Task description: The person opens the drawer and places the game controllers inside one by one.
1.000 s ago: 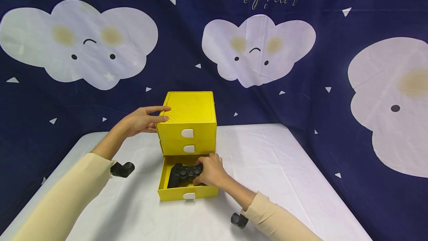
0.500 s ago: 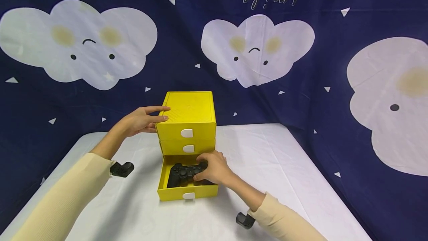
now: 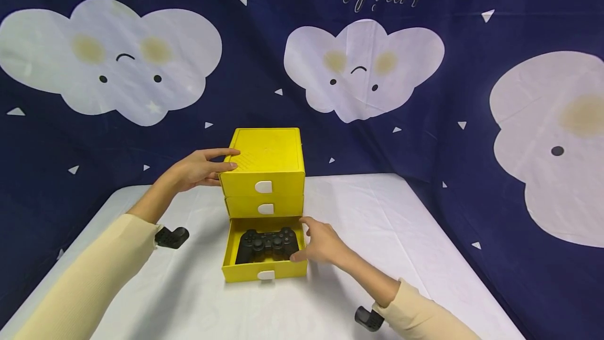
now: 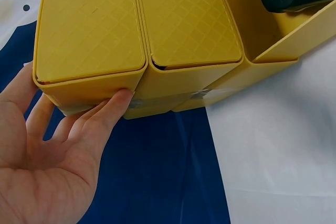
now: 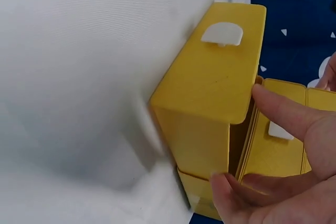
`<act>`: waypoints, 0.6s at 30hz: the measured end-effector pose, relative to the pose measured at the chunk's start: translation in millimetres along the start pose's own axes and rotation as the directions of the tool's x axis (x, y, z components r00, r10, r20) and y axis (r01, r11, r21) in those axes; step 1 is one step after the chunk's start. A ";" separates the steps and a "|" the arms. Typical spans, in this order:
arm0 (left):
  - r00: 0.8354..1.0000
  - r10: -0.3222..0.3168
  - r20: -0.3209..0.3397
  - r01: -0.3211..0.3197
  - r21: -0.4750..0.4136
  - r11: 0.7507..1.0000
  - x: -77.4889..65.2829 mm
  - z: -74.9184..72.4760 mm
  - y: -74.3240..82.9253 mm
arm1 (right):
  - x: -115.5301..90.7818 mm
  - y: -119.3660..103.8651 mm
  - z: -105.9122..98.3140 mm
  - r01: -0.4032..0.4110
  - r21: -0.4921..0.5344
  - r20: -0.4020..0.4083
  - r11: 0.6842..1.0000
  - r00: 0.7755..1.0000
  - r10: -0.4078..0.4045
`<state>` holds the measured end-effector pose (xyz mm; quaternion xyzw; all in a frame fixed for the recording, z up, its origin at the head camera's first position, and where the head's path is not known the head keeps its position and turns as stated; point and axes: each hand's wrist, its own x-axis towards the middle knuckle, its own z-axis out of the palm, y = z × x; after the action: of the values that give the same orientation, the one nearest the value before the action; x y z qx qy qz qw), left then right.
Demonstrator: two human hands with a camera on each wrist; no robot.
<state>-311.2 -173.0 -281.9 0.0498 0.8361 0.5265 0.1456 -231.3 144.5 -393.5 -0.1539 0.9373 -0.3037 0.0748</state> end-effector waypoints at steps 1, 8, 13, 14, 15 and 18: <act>1.000 -0.002 -0.001 0.002 -0.004 1.000 0.0 0.0 0.4 | -1.2 1.0 -0.6 -0.018 0.007 0.016 1.000 1.000 0.018; 1.000 -0.007 0.006 0.007 -0.023 1.000 -0.5 -0.6 -0.9 | -3.6 7.8 1.8 -0.049 0.082 0.104 0.995 0.994 0.041; 1.000 -0.001 0.010 0.001 -0.022 1.000 0.4 0.2 -1.2 | -1.7 11.0 4.5 -0.081 0.175 0.119 0.981 0.991 0.060; 1.000 -0.003 0.009 0.003 -0.021 1.000 0.5 0.2 -1.0 | -0.9 11.4 4.7 -0.087 0.181 0.118 0.980 0.991 0.066; 1.000 -0.004 0.006 0.005 -0.020 1.000 0.3 0.2 -0.7 | -0.2 11.4 4.7 -0.095 0.190 0.118 0.977 0.990 0.073; 1.000 -0.007 0.002 0.007 -0.013 1.000 0.7 -0.5 -0.4 | 2.4 10.6 3.8 -0.114 0.211 0.119 0.971 0.989 0.090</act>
<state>-311.9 -173.4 -282.2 0.0462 0.8327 0.5315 0.1485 -235.2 149.8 -403.0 -0.1125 0.8997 -0.3913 0.1576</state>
